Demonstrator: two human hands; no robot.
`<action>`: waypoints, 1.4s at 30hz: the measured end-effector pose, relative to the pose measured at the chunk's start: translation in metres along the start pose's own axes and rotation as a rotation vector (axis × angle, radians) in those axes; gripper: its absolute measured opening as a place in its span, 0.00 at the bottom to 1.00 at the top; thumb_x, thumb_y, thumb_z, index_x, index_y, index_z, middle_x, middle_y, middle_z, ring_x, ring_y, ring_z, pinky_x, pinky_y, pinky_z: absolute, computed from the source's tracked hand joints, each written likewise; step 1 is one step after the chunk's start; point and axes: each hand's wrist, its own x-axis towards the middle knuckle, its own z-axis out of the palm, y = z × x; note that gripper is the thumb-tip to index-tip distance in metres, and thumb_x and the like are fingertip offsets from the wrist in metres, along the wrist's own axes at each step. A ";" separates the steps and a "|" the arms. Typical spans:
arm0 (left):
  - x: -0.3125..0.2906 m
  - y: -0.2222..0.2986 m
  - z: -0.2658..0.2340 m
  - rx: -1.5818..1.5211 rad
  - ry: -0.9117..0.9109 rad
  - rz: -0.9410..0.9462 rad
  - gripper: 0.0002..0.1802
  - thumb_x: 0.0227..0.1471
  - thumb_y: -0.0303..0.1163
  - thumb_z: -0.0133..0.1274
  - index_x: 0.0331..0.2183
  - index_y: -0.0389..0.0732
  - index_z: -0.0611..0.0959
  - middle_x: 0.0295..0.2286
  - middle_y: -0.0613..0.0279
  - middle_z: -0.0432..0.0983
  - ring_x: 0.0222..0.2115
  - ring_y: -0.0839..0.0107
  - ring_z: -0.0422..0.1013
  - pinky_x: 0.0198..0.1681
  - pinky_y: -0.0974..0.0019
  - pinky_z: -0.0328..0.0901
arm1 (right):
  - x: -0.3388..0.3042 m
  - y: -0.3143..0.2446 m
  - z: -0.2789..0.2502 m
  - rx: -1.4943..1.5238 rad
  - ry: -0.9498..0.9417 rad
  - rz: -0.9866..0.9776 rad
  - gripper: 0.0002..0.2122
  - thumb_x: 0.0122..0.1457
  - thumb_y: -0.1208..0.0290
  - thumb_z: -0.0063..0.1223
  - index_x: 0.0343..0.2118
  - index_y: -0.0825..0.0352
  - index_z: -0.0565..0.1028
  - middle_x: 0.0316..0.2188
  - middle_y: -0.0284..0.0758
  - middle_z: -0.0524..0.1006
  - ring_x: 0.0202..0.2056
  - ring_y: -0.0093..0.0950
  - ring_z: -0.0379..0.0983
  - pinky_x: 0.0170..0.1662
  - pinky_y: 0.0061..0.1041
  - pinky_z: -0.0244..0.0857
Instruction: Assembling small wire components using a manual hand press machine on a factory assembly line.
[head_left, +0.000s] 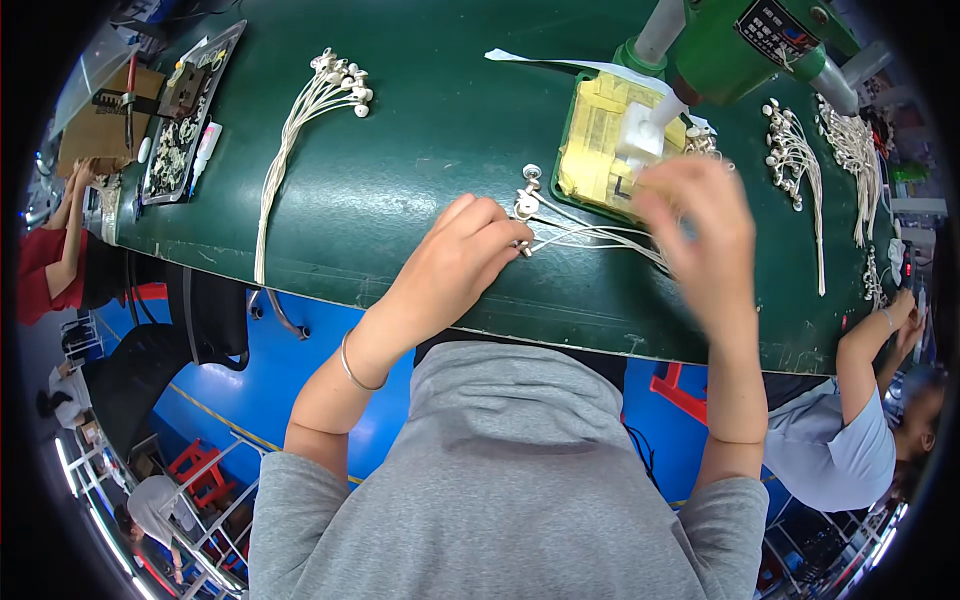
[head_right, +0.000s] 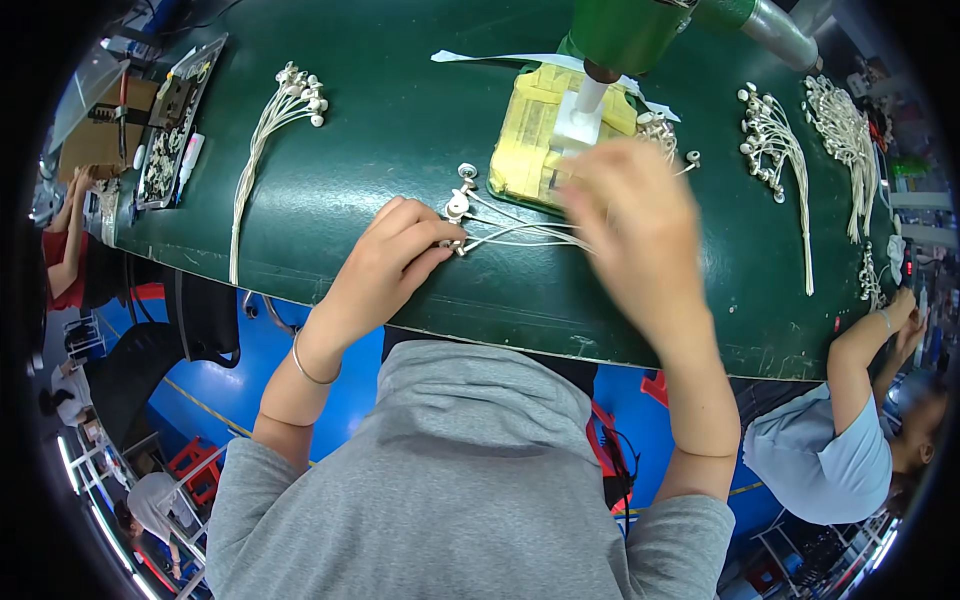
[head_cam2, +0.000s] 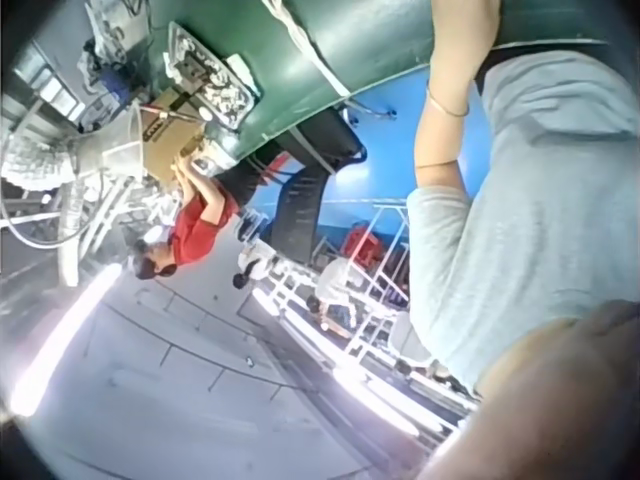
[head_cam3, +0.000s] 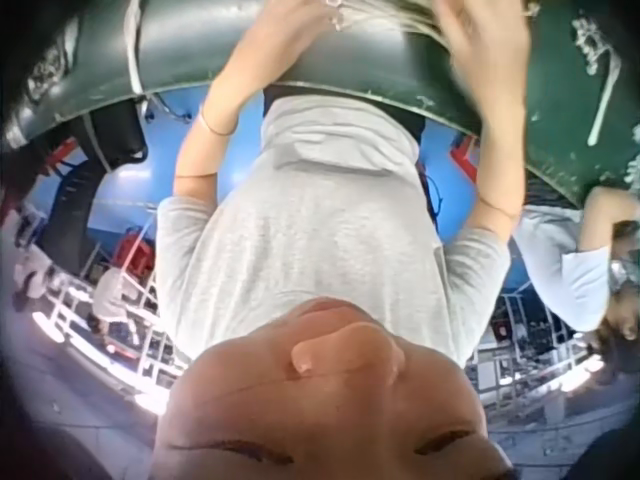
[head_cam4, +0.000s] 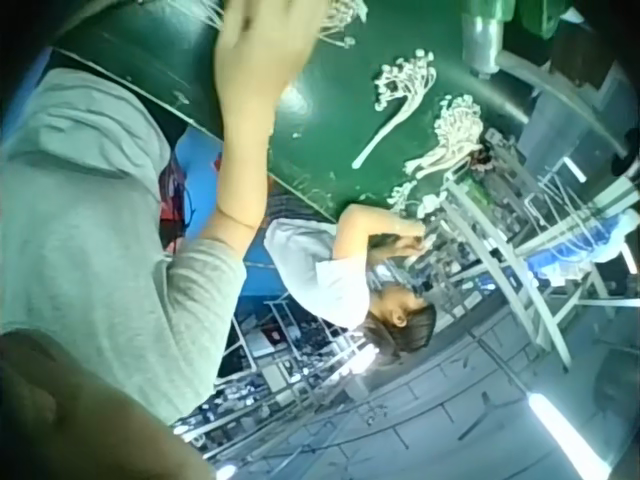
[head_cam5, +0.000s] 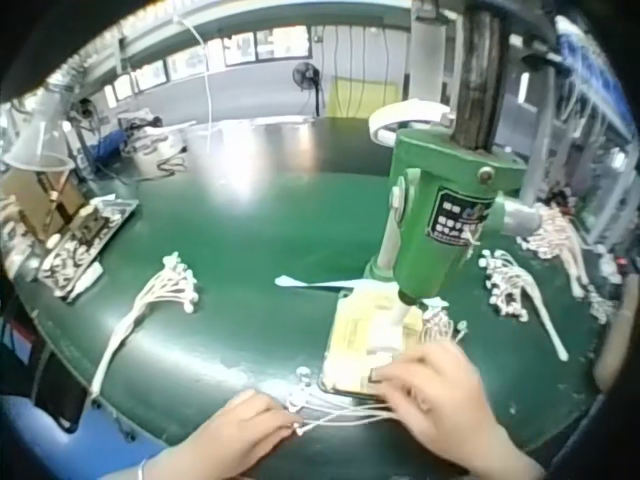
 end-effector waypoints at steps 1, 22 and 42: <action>0.001 0.002 -0.003 -0.061 -0.020 -0.037 0.13 0.47 0.19 0.58 0.38 0.39 0.83 0.31 0.61 0.72 0.34 0.66 0.68 0.41 0.65 0.65 | -0.004 -0.010 0.009 0.134 -0.158 -0.054 0.09 0.49 0.74 0.63 0.35 0.65 0.78 0.36 0.36 0.75 0.40 0.35 0.73 0.43 0.33 0.68; 0.017 0.019 -0.007 -0.406 0.036 -0.257 0.22 0.44 0.19 0.63 0.45 0.39 0.82 0.29 0.67 0.73 0.31 0.77 0.67 0.36 0.73 0.63 | -0.008 -0.013 0.016 0.470 -0.108 0.185 0.06 0.54 0.78 0.62 0.35 0.68 0.80 0.26 0.32 0.75 0.23 0.20 0.71 0.26 0.19 0.64; 0.110 0.006 0.031 -0.143 0.151 0.005 0.24 0.53 0.32 0.57 0.52 0.44 0.78 0.50 0.51 0.67 0.53 0.53 0.59 0.58 0.54 0.57 | 0.035 0.085 -0.003 0.490 -0.082 0.174 0.08 0.53 0.82 0.59 0.37 0.68 0.83 0.34 0.34 0.78 0.34 0.22 0.74 0.37 0.20 0.68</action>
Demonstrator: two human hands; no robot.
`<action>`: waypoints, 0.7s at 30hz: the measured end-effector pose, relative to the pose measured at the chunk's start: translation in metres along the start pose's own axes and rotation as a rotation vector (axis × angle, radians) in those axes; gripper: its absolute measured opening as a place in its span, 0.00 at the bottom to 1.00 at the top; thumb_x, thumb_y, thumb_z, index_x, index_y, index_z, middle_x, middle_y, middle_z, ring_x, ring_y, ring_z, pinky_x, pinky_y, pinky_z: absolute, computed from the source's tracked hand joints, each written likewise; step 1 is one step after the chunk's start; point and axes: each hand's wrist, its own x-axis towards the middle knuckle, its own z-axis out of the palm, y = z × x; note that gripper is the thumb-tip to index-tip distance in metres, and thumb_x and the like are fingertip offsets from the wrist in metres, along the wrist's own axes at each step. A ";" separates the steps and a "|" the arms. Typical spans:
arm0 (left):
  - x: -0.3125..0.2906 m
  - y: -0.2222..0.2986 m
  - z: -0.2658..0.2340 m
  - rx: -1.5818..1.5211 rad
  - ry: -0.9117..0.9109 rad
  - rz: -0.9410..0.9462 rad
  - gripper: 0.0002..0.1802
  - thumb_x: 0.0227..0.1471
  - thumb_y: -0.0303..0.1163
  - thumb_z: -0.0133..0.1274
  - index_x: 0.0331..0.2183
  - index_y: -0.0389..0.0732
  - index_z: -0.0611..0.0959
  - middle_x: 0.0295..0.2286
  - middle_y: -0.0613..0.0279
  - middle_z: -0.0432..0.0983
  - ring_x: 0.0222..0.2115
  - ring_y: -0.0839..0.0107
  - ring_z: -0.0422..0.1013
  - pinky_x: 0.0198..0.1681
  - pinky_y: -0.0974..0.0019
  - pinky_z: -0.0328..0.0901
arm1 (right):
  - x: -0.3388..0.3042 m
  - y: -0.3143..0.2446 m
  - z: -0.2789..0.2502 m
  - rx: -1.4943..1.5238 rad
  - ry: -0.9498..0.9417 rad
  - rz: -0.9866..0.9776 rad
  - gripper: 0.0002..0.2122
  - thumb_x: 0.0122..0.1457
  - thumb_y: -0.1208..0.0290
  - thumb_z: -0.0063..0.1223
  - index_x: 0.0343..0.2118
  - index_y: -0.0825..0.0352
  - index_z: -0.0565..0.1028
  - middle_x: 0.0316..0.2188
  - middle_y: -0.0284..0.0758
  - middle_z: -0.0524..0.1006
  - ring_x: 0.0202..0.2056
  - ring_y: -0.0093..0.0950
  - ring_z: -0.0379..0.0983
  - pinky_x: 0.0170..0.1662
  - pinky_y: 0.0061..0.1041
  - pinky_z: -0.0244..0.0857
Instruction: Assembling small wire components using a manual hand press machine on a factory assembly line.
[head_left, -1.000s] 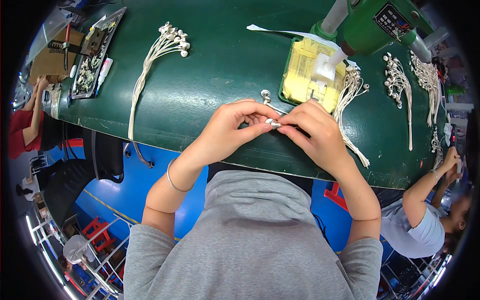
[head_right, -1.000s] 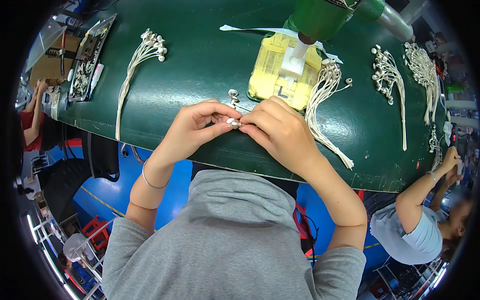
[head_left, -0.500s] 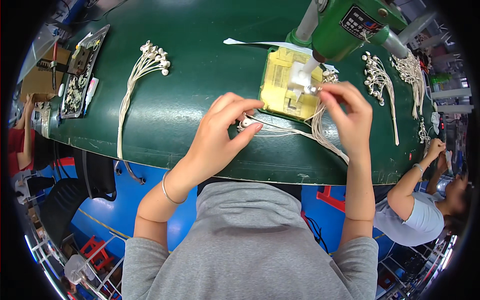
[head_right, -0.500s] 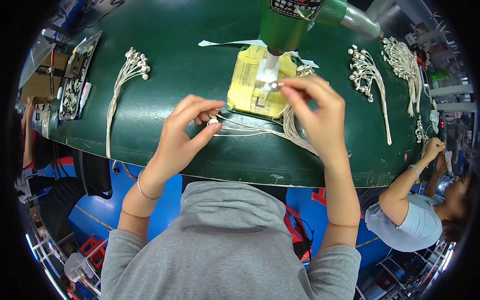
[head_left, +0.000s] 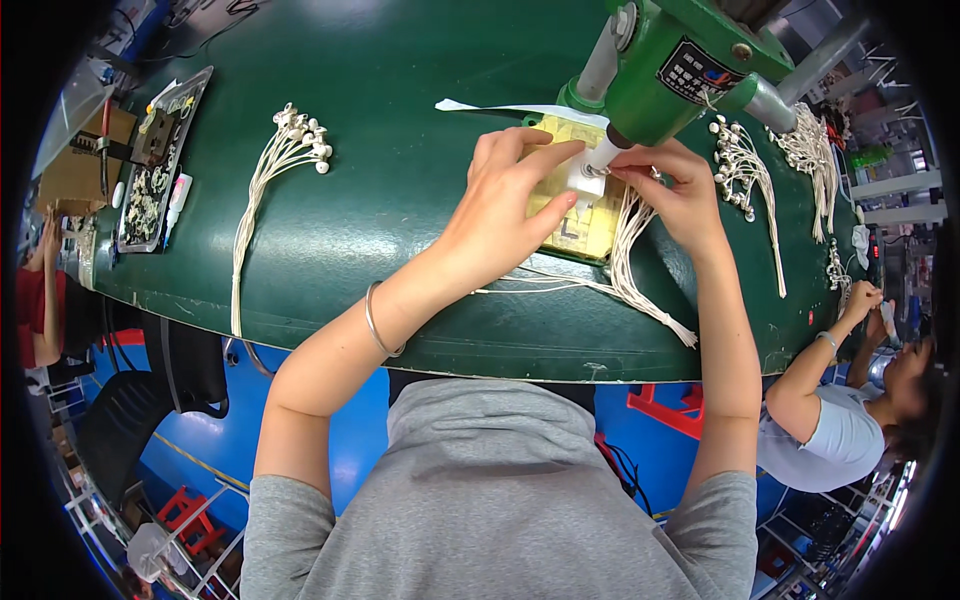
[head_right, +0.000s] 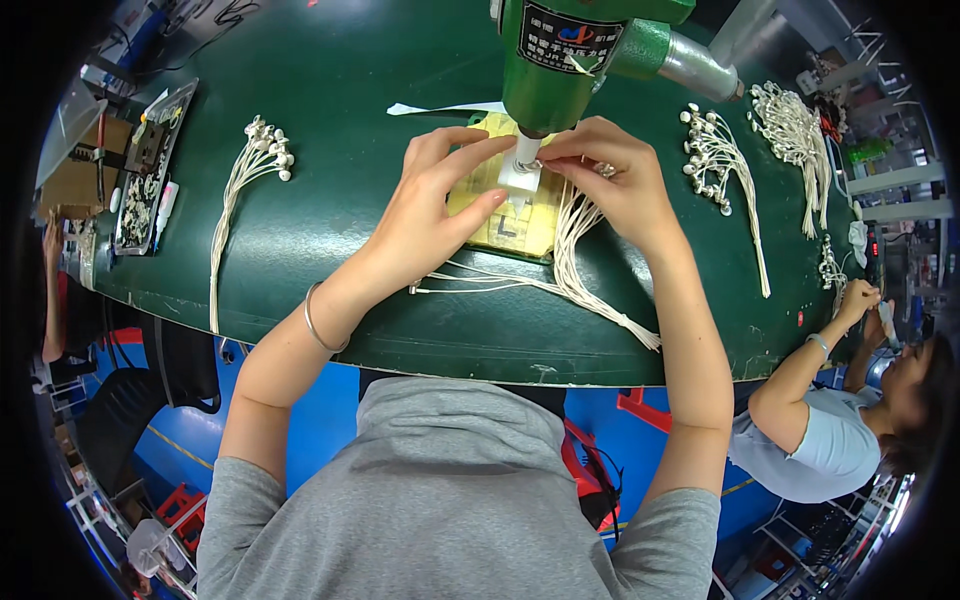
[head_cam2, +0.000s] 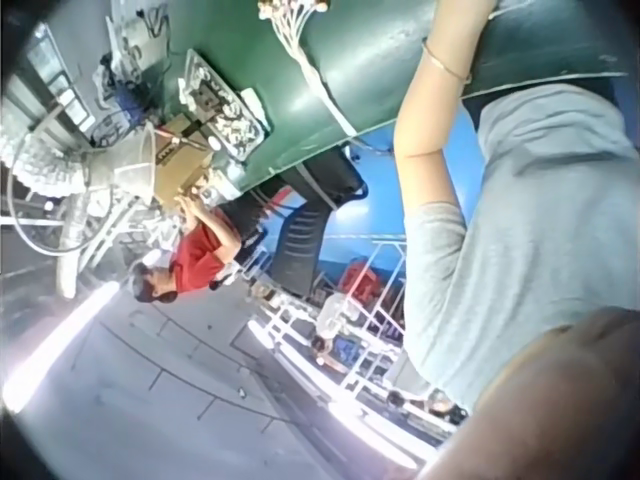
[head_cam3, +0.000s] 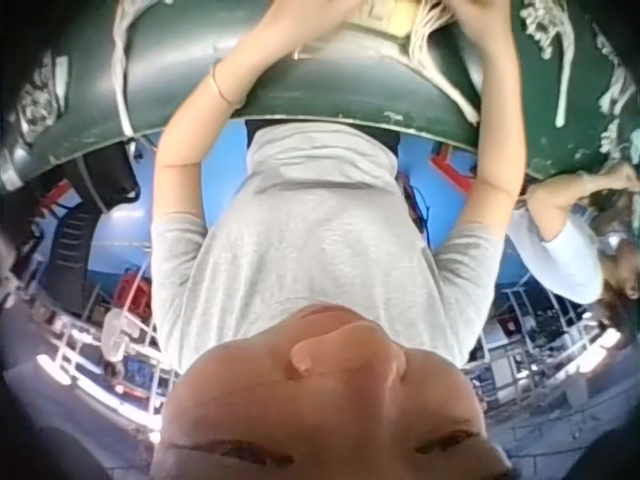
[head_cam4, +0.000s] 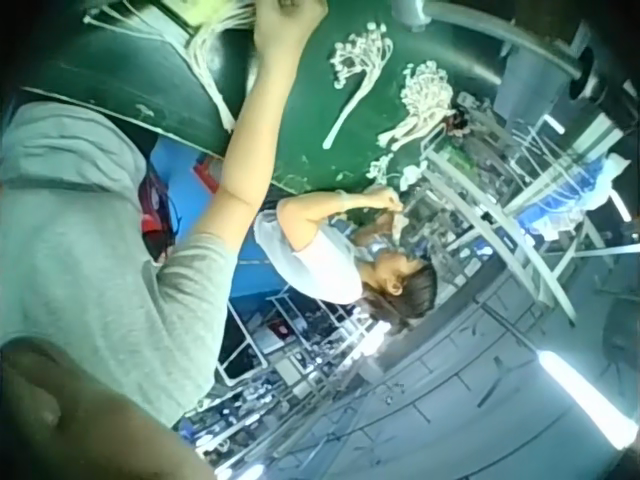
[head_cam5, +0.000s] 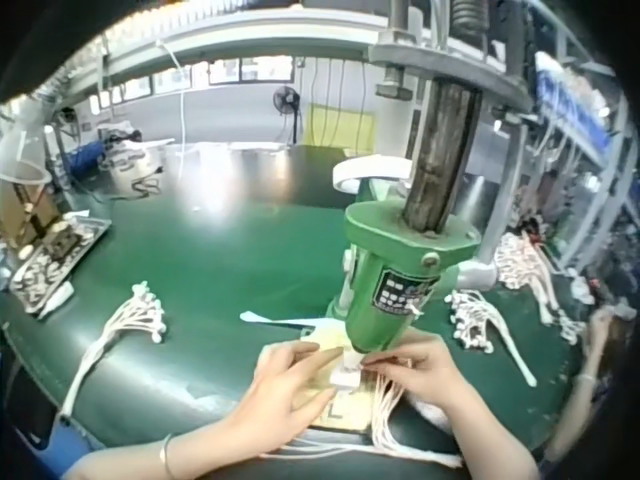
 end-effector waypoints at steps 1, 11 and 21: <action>0.000 0.000 0.001 -0.002 -0.004 -0.001 0.24 0.53 0.32 0.57 0.52 0.44 0.78 0.50 0.51 0.67 0.53 0.53 0.59 0.58 0.54 0.57 | 0.002 0.001 -0.002 0.029 -0.045 0.005 0.08 0.53 0.83 0.59 0.36 0.68 0.83 0.34 0.34 0.78 0.34 0.23 0.74 0.38 0.20 0.68; -0.015 0.005 0.003 0.306 0.036 0.154 0.29 0.45 0.26 0.61 0.52 0.47 0.77 0.50 0.50 0.66 0.52 0.50 0.61 0.55 0.51 0.59 | 0.019 -0.007 -0.010 -0.015 -0.180 0.041 0.07 0.54 0.83 0.58 0.36 0.71 0.81 0.35 0.35 0.77 0.37 0.26 0.76 0.41 0.22 0.70; -0.016 0.000 0.006 0.372 0.080 0.236 0.29 0.43 0.27 0.62 0.51 0.48 0.78 0.50 0.51 0.67 0.52 0.49 0.62 0.54 0.50 0.61 | 0.016 -0.025 0.000 -0.098 -0.105 0.095 0.09 0.54 0.84 0.55 0.39 0.73 0.79 0.35 0.38 0.76 0.38 0.29 0.78 0.42 0.25 0.71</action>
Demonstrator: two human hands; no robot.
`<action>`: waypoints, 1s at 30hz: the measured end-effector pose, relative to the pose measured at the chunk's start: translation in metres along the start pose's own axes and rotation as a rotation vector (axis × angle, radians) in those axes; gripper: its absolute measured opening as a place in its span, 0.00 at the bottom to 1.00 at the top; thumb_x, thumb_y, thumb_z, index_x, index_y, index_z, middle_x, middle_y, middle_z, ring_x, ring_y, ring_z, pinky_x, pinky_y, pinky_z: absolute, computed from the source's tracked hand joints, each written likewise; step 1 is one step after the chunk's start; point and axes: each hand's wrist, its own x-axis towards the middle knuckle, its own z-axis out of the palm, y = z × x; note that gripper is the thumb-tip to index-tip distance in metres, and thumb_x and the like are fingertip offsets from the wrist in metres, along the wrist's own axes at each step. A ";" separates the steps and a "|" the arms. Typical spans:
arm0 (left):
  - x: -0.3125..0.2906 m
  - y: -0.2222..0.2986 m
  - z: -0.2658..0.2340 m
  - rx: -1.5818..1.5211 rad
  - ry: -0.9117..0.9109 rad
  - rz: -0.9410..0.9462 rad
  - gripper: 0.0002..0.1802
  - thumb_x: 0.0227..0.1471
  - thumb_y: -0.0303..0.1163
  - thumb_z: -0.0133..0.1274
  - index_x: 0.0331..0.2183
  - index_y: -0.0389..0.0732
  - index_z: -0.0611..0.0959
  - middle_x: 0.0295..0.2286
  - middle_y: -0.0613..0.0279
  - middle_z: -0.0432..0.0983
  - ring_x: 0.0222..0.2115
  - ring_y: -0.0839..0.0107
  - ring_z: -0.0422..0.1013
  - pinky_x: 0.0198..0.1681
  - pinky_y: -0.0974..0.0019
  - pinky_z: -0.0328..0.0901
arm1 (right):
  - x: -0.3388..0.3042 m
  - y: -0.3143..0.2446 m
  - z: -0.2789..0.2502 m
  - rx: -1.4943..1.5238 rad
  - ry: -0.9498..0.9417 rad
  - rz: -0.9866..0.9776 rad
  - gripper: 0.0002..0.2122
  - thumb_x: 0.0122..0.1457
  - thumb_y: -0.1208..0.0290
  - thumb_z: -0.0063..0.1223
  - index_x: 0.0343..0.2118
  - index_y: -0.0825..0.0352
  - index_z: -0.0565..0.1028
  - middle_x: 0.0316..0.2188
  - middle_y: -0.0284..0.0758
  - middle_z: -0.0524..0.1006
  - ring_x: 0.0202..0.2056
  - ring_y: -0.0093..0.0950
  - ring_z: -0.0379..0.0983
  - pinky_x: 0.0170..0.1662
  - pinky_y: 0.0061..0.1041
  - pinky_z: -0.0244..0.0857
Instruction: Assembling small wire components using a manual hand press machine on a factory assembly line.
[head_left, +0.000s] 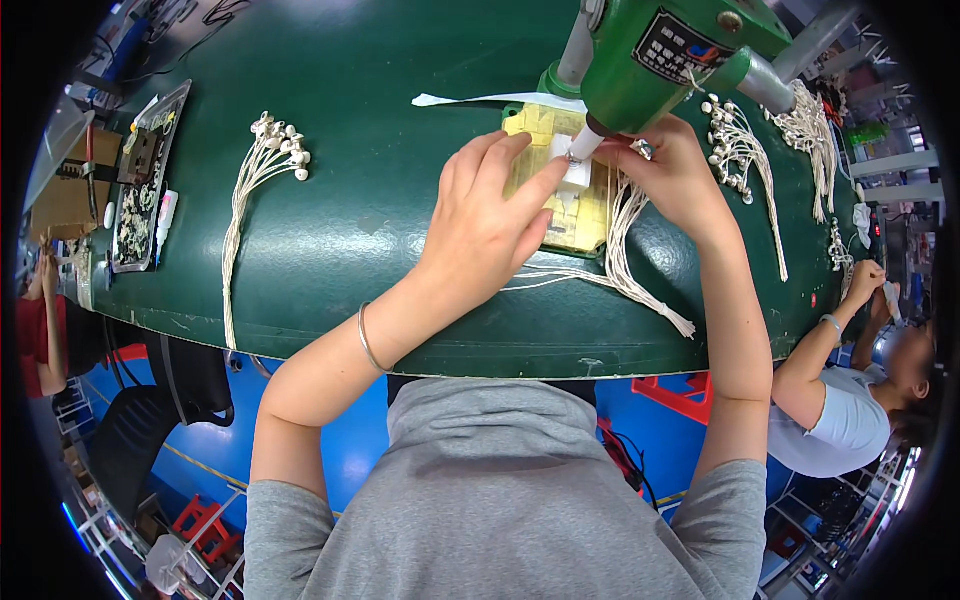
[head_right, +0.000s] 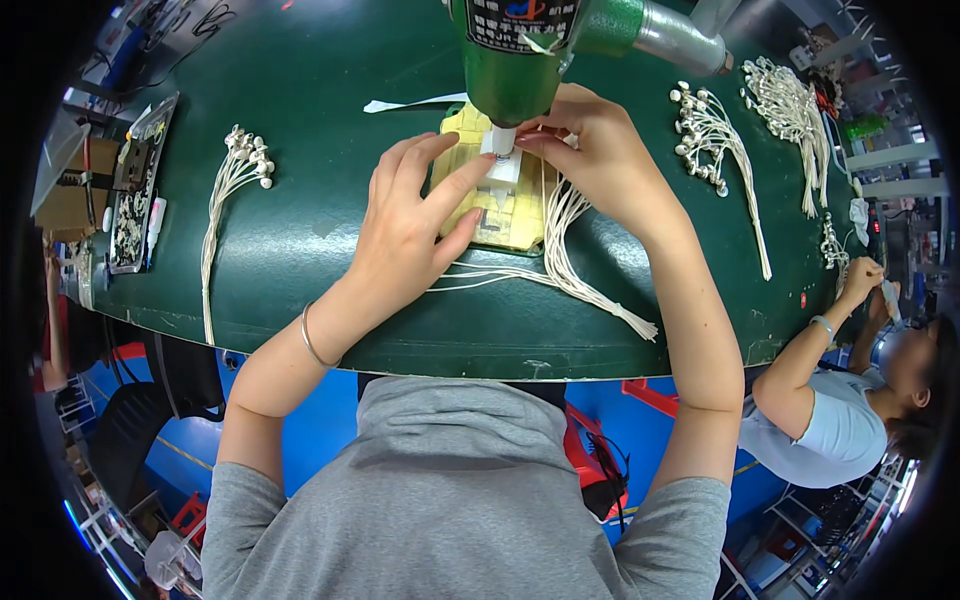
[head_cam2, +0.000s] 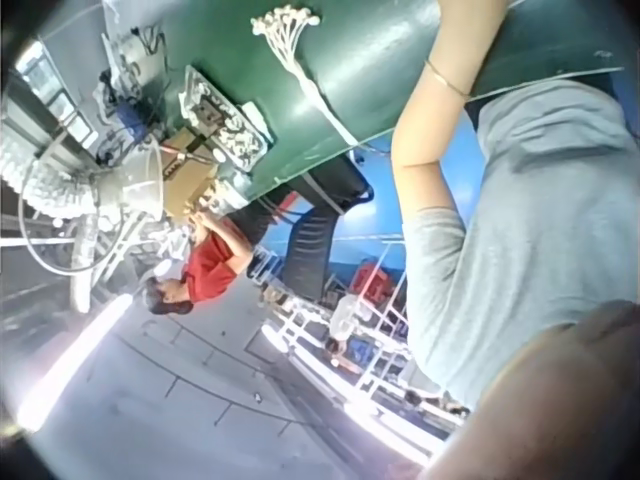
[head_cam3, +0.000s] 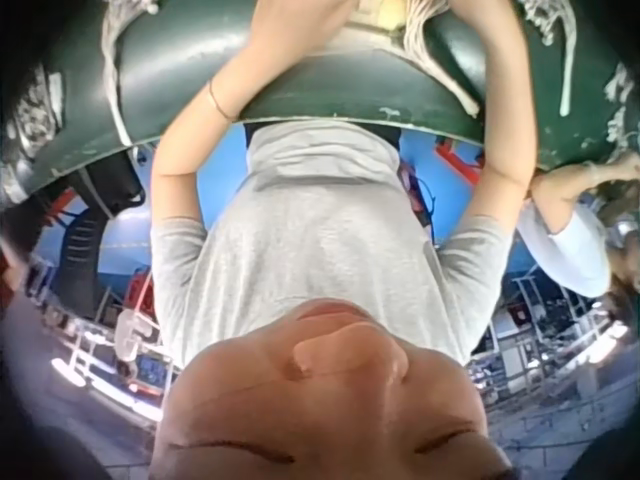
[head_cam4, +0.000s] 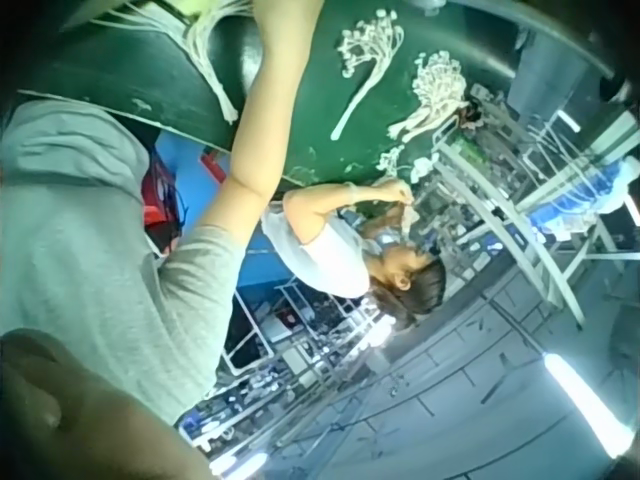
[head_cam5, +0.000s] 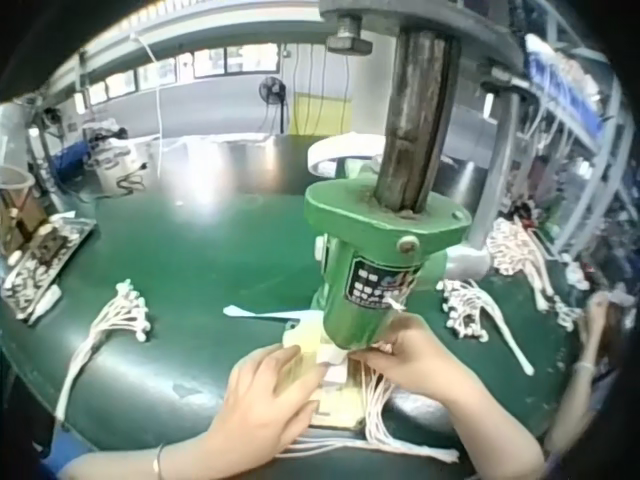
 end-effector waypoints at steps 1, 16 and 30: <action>0.001 -0.002 0.001 -0.002 -0.008 0.000 0.29 0.43 0.27 0.62 0.51 0.48 0.78 0.50 0.51 0.67 0.52 0.49 0.62 0.54 0.50 0.61 | 0.000 -0.002 0.001 0.005 0.002 0.006 0.09 0.54 0.84 0.55 0.39 0.73 0.79 0.35 0.38 0.76 0.38 0.29 0.78 0.42 0.25 0.71; 0.010 -0.003 -0.004 -0.039 0.025 0.052 0.24 0.42 0.22 0.58 0.44 0.49 0.83 0.49 0.52 0.69 0.52 0.49 0.63 0.54 0.50 0.61 | -0.023 -0.006 0.029 0.117 0.270 0.166 0.08 0.54 0.75 0.60 0.35 0.72 0.82 0.32 0.37 0.79 0.31 0.26 0.76 0.36 0.22 0.69; 0.033 -0.018 -0.006 -0.335 0.007 -0.124 0.10 0.50 0.26 0.57 0.36 0.41 0.86 0.45 0.59 0.74 0.48 0.61 0.67 0.49 0.60 0.65 | -0.025 -0.007 0.039 -0.082 0.347 0.039 0.07 0.52 0.76 0.62 0.33 0.71 0.82 0.32 0.38 0.78 0.29 0.27 0.76 0.33 0.24 0.71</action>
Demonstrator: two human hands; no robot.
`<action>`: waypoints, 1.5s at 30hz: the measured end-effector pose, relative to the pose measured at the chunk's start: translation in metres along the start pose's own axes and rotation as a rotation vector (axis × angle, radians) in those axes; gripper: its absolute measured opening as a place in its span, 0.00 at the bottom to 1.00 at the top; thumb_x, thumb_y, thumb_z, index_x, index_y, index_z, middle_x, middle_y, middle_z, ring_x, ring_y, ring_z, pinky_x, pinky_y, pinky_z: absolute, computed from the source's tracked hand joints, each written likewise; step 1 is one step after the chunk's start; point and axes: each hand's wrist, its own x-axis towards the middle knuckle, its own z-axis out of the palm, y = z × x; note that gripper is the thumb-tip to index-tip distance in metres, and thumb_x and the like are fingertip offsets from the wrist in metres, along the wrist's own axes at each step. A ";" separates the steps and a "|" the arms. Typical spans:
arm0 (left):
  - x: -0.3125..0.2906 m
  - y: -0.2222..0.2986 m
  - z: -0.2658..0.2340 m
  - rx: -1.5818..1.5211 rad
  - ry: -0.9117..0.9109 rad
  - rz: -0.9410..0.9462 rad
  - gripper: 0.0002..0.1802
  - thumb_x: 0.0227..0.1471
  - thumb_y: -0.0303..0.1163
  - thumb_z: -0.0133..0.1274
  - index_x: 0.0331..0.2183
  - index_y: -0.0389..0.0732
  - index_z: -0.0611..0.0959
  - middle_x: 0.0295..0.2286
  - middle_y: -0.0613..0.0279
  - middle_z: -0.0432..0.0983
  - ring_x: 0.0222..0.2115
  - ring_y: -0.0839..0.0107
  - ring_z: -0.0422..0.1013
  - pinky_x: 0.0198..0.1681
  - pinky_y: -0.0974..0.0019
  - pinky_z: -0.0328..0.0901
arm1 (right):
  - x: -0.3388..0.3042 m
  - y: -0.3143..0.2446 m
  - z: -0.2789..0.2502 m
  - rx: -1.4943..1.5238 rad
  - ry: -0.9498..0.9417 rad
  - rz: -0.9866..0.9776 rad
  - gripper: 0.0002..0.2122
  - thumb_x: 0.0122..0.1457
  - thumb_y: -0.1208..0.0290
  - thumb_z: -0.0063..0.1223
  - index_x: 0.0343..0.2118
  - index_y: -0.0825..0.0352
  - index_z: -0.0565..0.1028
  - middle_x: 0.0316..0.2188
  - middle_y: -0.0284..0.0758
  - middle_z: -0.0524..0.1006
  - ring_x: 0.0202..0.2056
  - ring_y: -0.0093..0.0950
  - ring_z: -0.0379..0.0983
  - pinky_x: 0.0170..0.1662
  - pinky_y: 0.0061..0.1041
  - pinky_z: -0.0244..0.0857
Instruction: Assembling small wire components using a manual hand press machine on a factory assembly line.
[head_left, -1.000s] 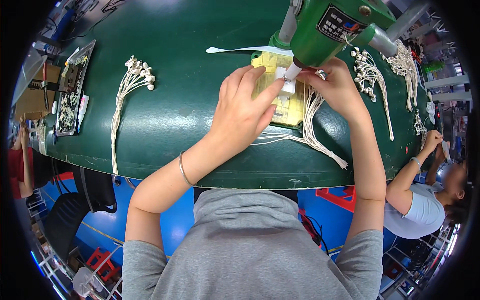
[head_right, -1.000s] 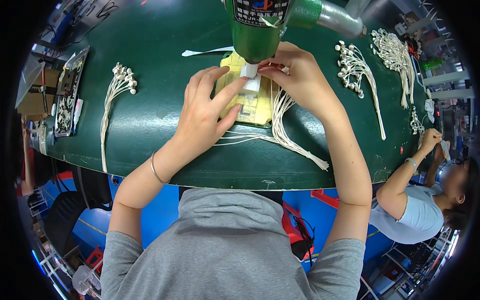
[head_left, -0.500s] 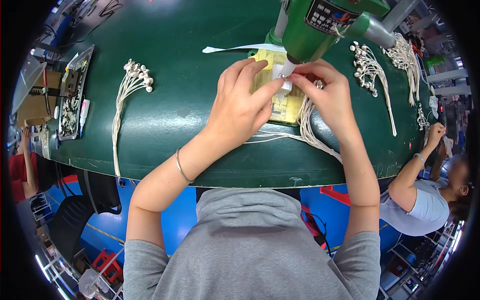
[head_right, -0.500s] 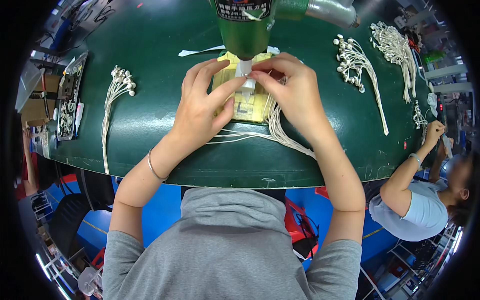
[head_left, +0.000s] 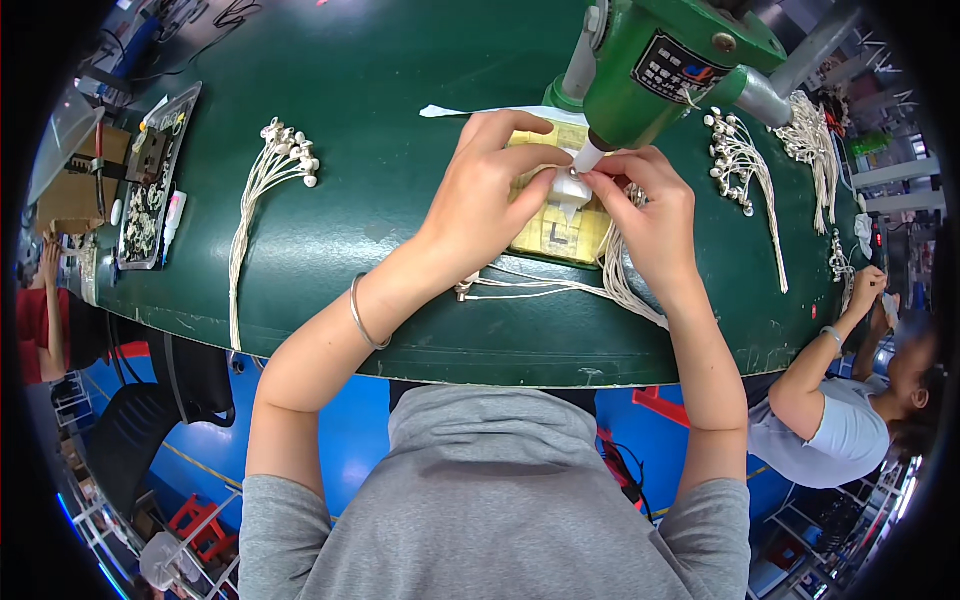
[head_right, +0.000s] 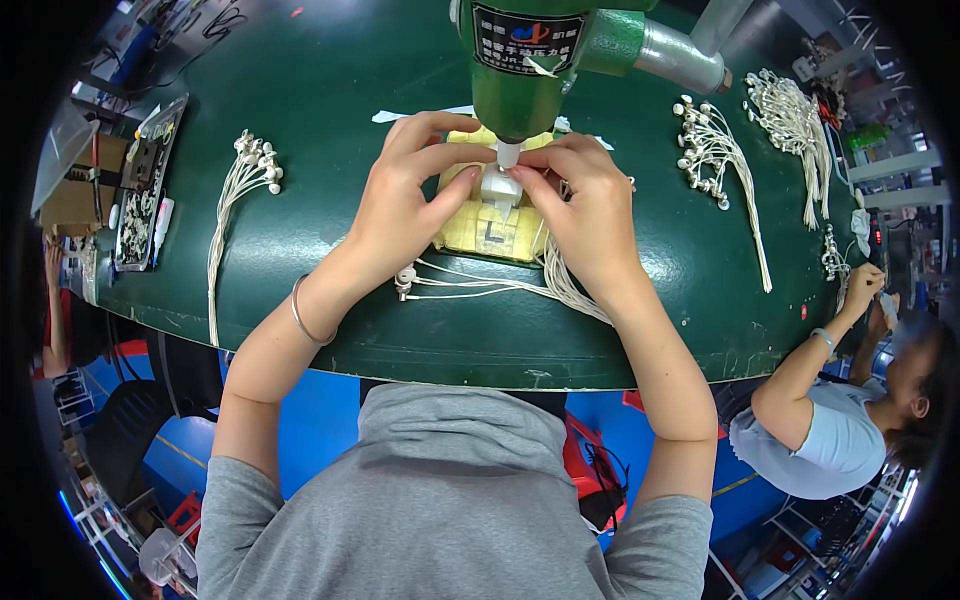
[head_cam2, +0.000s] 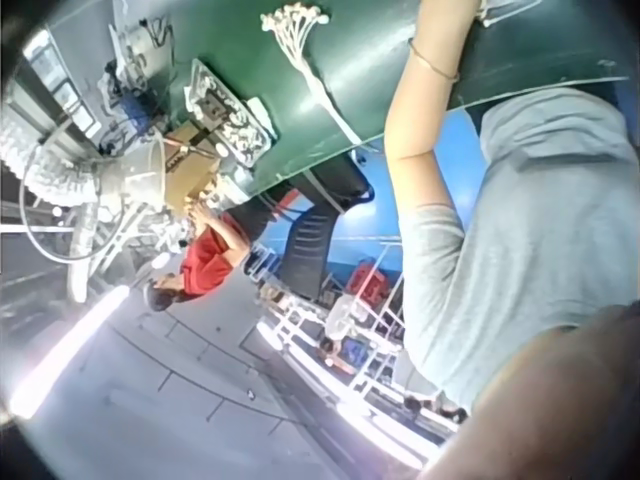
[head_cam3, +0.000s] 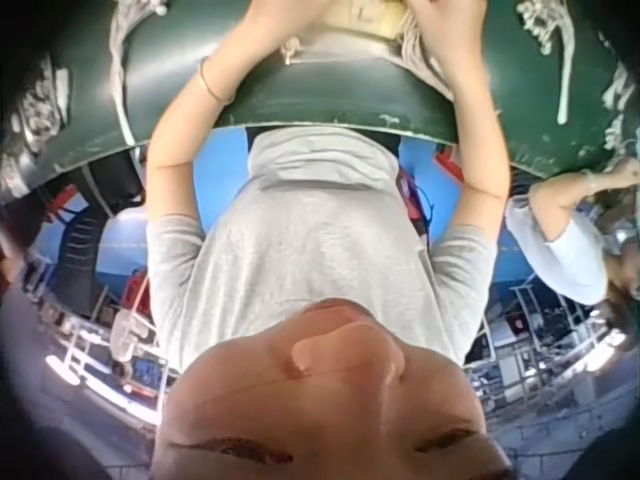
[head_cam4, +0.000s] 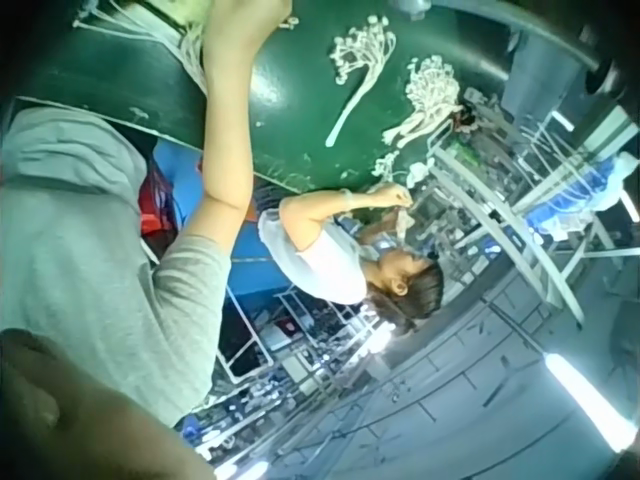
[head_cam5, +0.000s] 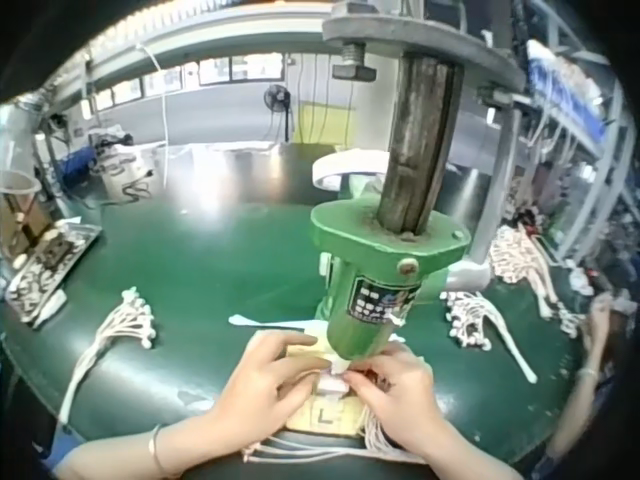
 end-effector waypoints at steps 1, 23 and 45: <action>0.001 -0.001 0.001 0.000 0.002 -0.003 0.10 0.50 0.26 0.57 0.36 0.41 0.86 0.45 0.59 0.74 0.48 0.61 0.67 0.49 0.60 0.65 | -0.001 0.000 0.000 -0.036 0.008 -0.028 0.07 0.52 0.76 0.62 0.33 0.70 0.82 0.32 0.38 0.77 0.29 0.27 0.75 0.33 0.24 0.71; 0.014 0.000 0.008 -0.036 -0.026 -0.087 0.10 0.43 0.30 0.64 0.31 0.36 0.86 0.29 0.61 0.76 0.35 0.63 0.68 0.40 0.61 0.65 | 0.005 0.002 -0.006 0.049 -0.085 0.044 0.08 0.53 0.76 0.61 0.35 0.74 0.80 0.35 0.39 0.78 0.29 0.26 0.74 0.36 0.24 0.70; 0.016 0.009 0.004 0.030 -0.054 -0.134 0.10 0.44 0.29 0.63 0.30 0.35 0.86 0.31 0.60 0.75 0.38 0.60 0.68 0.44 0.60 0.64 | 0.047 0.009 -0.090 0.052 0.190 0.173 0.13 0.64 0.66 0.51 0.46 0.67 0.78 0.39 0.30 0.80 0.38 0.18 0.72 0.45 0.23 0.66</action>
